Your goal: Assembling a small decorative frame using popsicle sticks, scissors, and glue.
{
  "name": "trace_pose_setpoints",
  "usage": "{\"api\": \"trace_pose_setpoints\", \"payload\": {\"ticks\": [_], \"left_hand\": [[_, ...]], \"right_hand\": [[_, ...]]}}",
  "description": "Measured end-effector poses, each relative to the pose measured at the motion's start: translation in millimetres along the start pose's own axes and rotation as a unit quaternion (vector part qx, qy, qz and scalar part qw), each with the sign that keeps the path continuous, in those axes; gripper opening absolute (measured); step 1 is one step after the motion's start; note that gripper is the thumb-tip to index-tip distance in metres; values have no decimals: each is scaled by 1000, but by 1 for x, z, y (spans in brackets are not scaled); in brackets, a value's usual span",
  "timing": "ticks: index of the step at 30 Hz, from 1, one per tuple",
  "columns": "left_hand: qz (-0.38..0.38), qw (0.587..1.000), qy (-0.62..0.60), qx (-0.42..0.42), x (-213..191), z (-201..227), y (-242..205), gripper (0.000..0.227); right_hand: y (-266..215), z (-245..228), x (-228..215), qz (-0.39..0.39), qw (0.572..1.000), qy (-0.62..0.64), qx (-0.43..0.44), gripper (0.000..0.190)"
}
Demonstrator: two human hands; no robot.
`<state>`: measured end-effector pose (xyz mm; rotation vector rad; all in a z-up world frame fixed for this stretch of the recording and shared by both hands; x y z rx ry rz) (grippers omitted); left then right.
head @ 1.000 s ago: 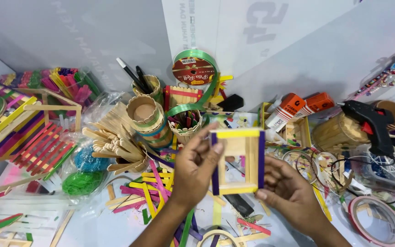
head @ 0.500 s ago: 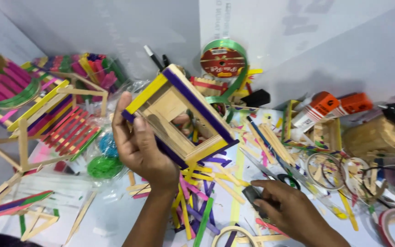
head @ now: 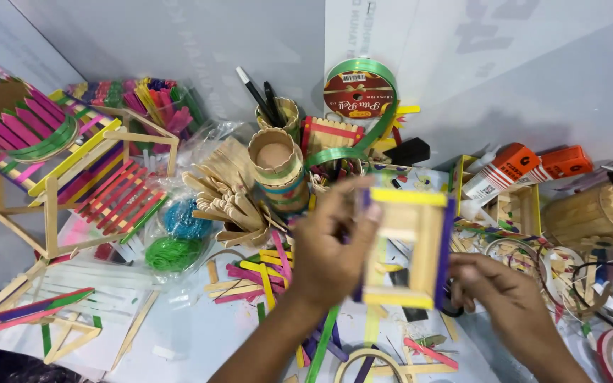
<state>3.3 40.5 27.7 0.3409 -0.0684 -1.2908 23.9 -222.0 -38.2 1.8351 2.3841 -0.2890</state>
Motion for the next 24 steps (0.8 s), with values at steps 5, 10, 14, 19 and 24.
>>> {"api": "trace_pose_setpoints", "payload": {"ticks": [5, 10, 14, 19, 24], "left_hand": [[-148, 981, 68, -103, 21, 9, -5, 45], [-221, 923, 231, -214, 3, 15, 9, 59], [-140, 925, 338, -98, -29, -1, 9, 28], [-176, 902, 377, -114, -43, -36, -22, 17], [-187, 913, 341, -120, -43, -54, -38, 24]], "right_hand": [[0, 0, 1, -56, 993, 105, 22, 38], [1, -7, 8, -4, 991, 59, 117, 26], [-8, -41, 23, -56, 965, -80, 242, 37], [-3, -37, 37, -104, 960, -2, 260, 51], [10, -35, 38, -76, 963, -111, 233, 66]]}}
Point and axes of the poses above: each hand's wrist, its own y-axis towards the middle knuckle, its own x-axis out of the palm, z = x × y, the point moved 1 cm from there along y, towards the middle knuckle, and after that the axes turned 4 degrees about -x, right-handed, at the moved point
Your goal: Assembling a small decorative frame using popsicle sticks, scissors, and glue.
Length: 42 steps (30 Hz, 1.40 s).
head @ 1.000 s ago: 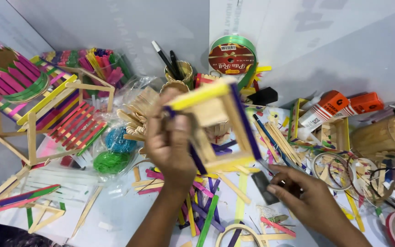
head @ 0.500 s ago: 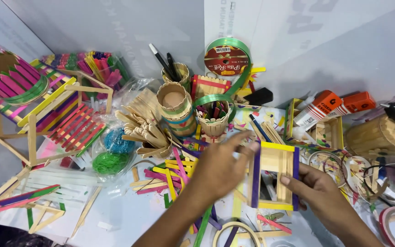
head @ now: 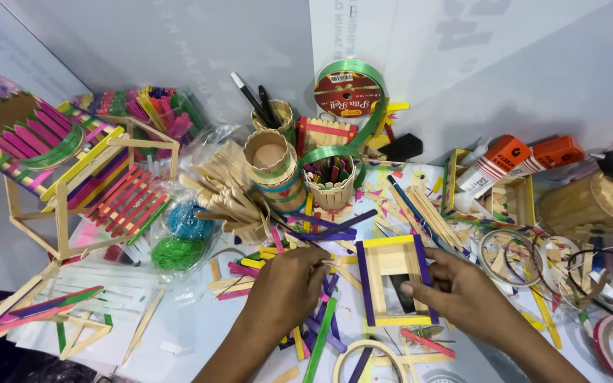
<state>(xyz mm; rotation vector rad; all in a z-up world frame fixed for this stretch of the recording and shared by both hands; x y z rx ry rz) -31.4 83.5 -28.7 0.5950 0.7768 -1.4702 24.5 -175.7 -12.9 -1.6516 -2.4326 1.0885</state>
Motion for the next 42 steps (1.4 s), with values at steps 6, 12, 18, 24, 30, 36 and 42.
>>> {"api": "trace_pose_setpoints", "payload": {"ticks": [6, 12, 18, 24, 30, 36, 42], "left_hand": [[62, 998, 14, 17, 4, -9, 2, 23], [55, 995, 76, -43, 12, 1, 11, 33], [91, 980, 173, -36, 20, -1, 18, 28], [50, 986, 154, 28, 13, -9, 9, 26], [48, 981, 144, 119, 23, -26, 13, 17], [73, 966, 170, 182, 27, -33, 18, 35], [75, 957, 195, 200, 26, -31, 23, 14]], "right_hand": [[12, 4, 0, 5, 1000, -2, 9, 94], [17, 14, -3, 9, 998, -54, -30, 90], [3, 6, -8, 8, 999, -51, -2, 77], [7, 17, -13, -3, 1000, -6, -29, 75], [16, 28, -10, 19, 996, -47, -77, 71], [8, 18, -15, 45, 993, -77, -76, 68], [10, 25, -20, 53, 994, -54, -77, 64]]}}
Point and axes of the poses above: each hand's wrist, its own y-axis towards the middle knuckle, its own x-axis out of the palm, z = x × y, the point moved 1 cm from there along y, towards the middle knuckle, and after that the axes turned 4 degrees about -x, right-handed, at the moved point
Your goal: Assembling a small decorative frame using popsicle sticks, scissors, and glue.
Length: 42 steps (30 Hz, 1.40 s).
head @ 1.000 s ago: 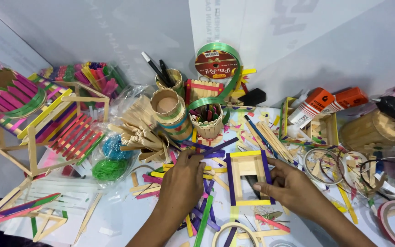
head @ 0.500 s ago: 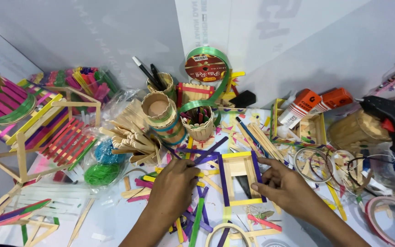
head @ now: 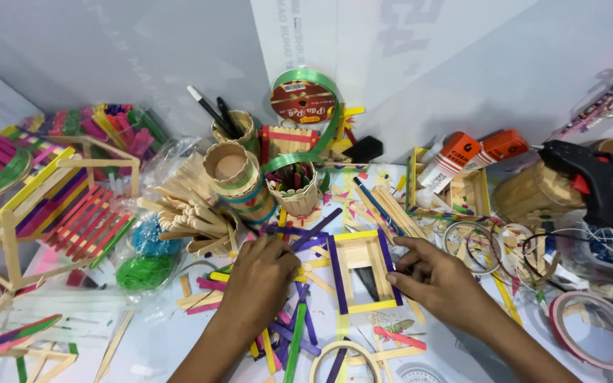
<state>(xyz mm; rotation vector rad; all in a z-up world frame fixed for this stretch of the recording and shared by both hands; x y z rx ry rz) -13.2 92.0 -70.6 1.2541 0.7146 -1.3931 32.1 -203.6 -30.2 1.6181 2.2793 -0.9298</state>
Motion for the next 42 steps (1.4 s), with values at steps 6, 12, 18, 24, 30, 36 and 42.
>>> {"api": "trace_pose_setpoints", "payload": {"ticks": [6, 12, 18, 24, 30, 36, 42], "left_hand": [[35, 999, 7, 17, 8, 0, 4, 26], [155, 975, -157, 7, -41, 29, 13, 7], [196, 899, -370, -130, -59, 45, 32, 43], [206, 810, -513, -196, -75, 61, 42, 29], [239, 774, -548, -208, -72, 69, 48, 19], [266, 769, -551, -187, -74, 69, 48, 17], [211, 897, -353, -161, -93, 40, 12, 24]], "right_hand": [[-7, -4, -3, 3, 1000, -3, -7, 62], [-2, -1, -3, 5, 999, -8, -35, 61], [-7, -29, 0, 15, 995, 3, -103, 50], [-4, -45, 12, 3, 993, 58, -104, 40], [-9, -67, 22, -75, 989, 114, -66, 41], [4, -53, 24, -41, 986, 97, -126, 18], [-1, -55, 14, -58, 996, 34, -57, 32]]}}
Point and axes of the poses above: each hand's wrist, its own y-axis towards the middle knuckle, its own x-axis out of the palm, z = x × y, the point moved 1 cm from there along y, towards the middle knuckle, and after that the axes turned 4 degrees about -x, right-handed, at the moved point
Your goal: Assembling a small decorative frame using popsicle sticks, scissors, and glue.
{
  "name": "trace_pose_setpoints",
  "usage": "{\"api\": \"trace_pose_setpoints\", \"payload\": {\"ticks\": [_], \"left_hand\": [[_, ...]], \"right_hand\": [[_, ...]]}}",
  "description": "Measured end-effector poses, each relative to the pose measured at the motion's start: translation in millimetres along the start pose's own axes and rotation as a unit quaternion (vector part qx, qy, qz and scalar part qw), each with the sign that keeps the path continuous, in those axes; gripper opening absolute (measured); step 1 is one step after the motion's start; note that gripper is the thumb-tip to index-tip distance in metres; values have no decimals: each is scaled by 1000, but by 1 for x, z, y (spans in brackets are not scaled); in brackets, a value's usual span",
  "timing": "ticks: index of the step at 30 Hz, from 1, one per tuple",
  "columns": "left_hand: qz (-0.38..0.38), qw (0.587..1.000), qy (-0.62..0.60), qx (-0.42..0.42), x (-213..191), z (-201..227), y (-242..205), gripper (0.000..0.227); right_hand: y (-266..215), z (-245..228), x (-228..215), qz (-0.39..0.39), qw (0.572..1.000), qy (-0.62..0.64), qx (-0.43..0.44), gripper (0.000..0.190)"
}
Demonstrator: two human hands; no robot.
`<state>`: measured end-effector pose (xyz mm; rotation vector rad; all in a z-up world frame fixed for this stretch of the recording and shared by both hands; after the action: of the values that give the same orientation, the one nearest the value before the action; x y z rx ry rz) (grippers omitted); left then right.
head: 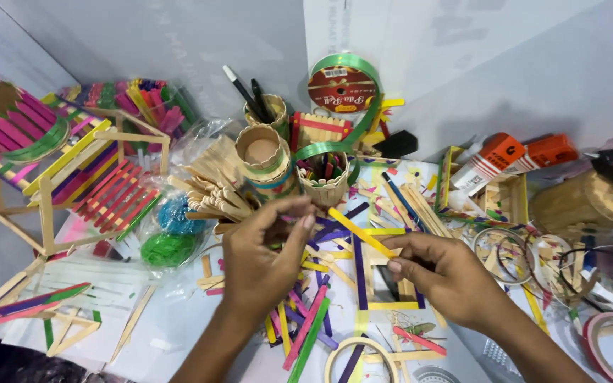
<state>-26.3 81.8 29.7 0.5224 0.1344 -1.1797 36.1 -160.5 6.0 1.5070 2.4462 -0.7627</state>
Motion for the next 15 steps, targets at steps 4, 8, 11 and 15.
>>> {"api": "trace_pose_setpoints", "payload": {"ticks": [4, 8, 11, 15], "left_hand": [[-41, 996, 77, -20, -25, -20, -14, 18], [-165, 932, 279, -160, -35, -36, -29, 15], [-222, 910, 303, -175, -27, -44, -46, 14], [-292, 884, 300, -208, -8, -35, -56, 23]], "right_hand": [[-1, -17, 11, -51, 989, -94, 102, 39], [8, -22, 30, -74, 990, -117, -36, 46], [10, -29, 39, -50, 973, -167, -154, 54], [10, -20, 40, -34, 952, -175, -249, 34]]}}
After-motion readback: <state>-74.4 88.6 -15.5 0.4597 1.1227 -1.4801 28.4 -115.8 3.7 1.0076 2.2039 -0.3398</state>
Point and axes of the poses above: each hand's wrist, its own y-axis towards the middle knuckle, its own x-axis out of the palm, z = x × y, the point moved 1 cm from there along y, towards the middle knuckle, and after that the axes turned 4 degrees about -x, right-handed, at the moved point
